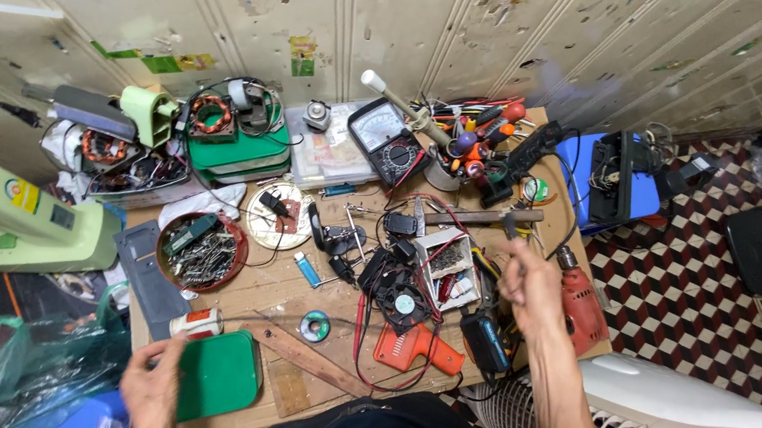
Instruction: The recorder is unpacking a bag of electronic parts including speakers and fans to inspect them on a workshop table.
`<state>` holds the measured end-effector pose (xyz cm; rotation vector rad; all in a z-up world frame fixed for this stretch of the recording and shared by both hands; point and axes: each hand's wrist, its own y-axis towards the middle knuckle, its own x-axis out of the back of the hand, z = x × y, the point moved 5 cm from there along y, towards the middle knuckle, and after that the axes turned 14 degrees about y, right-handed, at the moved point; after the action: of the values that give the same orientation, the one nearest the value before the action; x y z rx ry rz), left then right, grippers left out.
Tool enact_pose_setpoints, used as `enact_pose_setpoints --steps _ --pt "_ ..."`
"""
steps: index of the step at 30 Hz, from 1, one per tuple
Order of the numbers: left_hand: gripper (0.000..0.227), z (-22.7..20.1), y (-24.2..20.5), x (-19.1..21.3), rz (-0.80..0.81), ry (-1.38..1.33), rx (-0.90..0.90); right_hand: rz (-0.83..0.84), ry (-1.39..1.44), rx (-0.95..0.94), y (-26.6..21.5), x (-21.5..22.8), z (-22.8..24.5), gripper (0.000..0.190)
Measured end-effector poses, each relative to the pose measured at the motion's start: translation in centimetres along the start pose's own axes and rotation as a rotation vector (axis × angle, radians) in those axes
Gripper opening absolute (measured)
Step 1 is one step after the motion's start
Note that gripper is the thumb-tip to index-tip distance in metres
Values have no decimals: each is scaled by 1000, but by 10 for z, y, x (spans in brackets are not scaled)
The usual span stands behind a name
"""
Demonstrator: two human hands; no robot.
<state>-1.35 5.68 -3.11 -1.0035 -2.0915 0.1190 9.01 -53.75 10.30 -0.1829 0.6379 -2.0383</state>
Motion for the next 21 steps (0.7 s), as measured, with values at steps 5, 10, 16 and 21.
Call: enact_pose_setpoints --steps 5,10,16,21 --pt "29 -55 -51 -28 191 -78 2 486 -280 -210 -60 -94 -50 32" --pt "31 -115 -82 -23 328 -577 -34 996 -374 -302 -120 -196 -87 30" --pt "41 -155 -89 7 235 -467 -51 1027 -485 275 -140 -287 -42 36" --pt "41 -108 -36 -77 305 -143 -327 885 -932 543 -82 -288 -117 38"
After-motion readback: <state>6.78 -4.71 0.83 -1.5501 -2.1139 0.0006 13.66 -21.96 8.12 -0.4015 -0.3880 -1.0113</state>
